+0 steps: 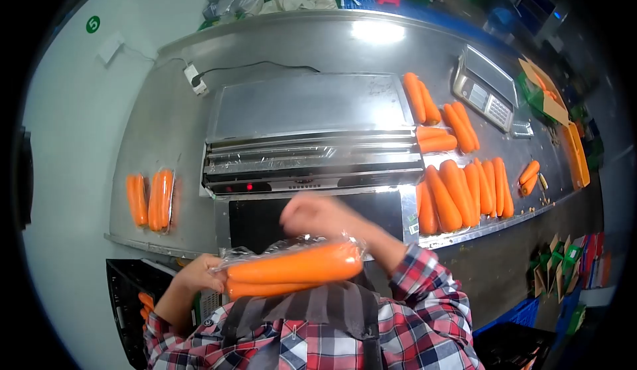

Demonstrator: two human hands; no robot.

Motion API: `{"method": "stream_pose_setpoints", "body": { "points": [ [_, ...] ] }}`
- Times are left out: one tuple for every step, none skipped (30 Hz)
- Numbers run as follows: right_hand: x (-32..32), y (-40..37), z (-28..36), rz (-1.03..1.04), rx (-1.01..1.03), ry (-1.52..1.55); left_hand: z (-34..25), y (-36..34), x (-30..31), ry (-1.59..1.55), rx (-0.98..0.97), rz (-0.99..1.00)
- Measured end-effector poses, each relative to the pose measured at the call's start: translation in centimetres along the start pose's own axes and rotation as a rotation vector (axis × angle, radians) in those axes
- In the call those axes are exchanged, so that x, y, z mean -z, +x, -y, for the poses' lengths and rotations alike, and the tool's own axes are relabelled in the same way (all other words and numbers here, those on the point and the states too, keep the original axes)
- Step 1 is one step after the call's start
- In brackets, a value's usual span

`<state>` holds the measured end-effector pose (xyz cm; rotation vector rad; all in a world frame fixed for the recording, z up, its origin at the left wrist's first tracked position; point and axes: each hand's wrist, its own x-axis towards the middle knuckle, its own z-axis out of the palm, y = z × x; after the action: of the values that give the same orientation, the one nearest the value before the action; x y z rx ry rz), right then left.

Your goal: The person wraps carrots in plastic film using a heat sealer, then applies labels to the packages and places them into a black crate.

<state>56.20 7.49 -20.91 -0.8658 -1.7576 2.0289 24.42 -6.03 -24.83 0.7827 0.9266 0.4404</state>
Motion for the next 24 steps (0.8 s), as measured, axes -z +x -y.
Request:
{"method": "stream_pose_setpoints", "body": {
  "points": [
    [-1.2, 0.6, -1.1, 0.287, 0.007, -0.121, -2.7, 0.2, 0.1, 0.263, 0.027, 0.067],
    [-2.9, 1.0, -4.1, 0.417, 0.298, -0.102, -5.3, -0.5, 0.3, 0.275, 0.035, 0.085],
    [-3.6, 1.0, -3.8, 0.52, 0.186, 0.043, -6.1, -0.1, 1.2, 0.122, -0.217, -0.026],
    [-4.0, 1.0, -3.2, 0.571, 0.09, 0.111, -7.0, 0.2, 2.0, 0.001, -0.481, -0.108],
    [-4.3, 1.3, -2.3, 0.616, -0.003, 0.182, -9.4, 0.9, 0.2, 0.105, -0.449, -0.448],
    [-4.4, 1.7, -1.4, 0.656, -0.09, 0.243, -10.0, 2.1, -2.2, 0.112, -0.465, -0.526],
    [-4.8, 2.0, -0.9, 0.701, -0.174, 0.181, -9.2, 3.8, -5.4, 0.155, -0.544, -0.482],
    [-5.0, 2.0, -1.2, 0.674, -0.126, 0.293, -9.6, 3.6, -7.3, 0.285, -0.414, -0.162],
    [-5.1, 1.8, -2.4, 0.646, -0.081, 0.402, -8.8, 4.8, -8.1, 0.219, -0.518, 0.133],
    [-5.0, 1.9, -3.7, 0.622, -0.039, 0.511, -7.5, 5.0, -8.6, -0.22, -0.413, 0.28],
    [-5.0, 2.2, -4.3, 0.632, -0.162, 0.704, -7.4, 4.2, -8.1, -0.316, -0.267, 0.232],
    [-5.1, 2.3, -4.7, 0.625, -0.288, 0.896, -7.2, 3.0, -7.5, -0.417, -0.125, 0.171],
    [-4.4, 1.4, -6.1, 0.498, -0.326, 0.974, -6.5, 2.1, -7.1, -0.56, -0.181, 0.083],
    [-3.7, 0.6, -7.4, 0.366, -0.352, 1.048, -5.2, 1.5, -6.8, -0.7, -0.238, -0.004],
    [-2.9, -0.3, -8.7, 0.235, -0.365, 1.114, -3.7, 1.0, -6.8, -0.839, -0.292, -0.087],
    [-3.0, -0.5, -9.9, 0.177, -0.349, 1.037, -1.7, 0.2, -6.2, -0.924, -0.388, -0.105],
    [-3.4, -0.4, -7.9, 0.105, -0.374, 0.892, 0.7, -0.7, -5.1, -0.999, -0.482, -0.118],
    [-3.9, -0.4, -5.9, 0.032, -0.387, 0.745, 3.0, -1.5, -4.0, -1.069, -0.577, -0.123],
    [-4.3, 0.5, -5.7, 0.124, -0.367, 0.742, 5.8, -2.0, -3.3, -0.85, -0.593, -0.269],
    [-4.7, 1.3, -5.6, 0.209, -0.346, 0.742, 8.5, -2.3, -2.7, -0.627, -0.594, -0.407],
    [-5.1, 2.0, -5.6, 0.292, -0.323, 0.741, 9.8, -2.6, -2.3, -0.401, -0.583, -0.536],
    [-6.3, 3.1, -3.8, 0.398, -0.272, 0.739, 9.5, -2.9, -2.3, -0.585, -0.581, -0.577],
    [-7.7, 4.3, -3.2, 0.419, -0.2, 0.833, 8.7, -3.0, -2.4, -0.77, -0.581, -0.617],
    [-8.7, 5.6, -2.6, 0.442, -0.121, 0.924, 8.1, -3.2, -2.0, -0.949, -0.585, -0.65]
  ]
}}
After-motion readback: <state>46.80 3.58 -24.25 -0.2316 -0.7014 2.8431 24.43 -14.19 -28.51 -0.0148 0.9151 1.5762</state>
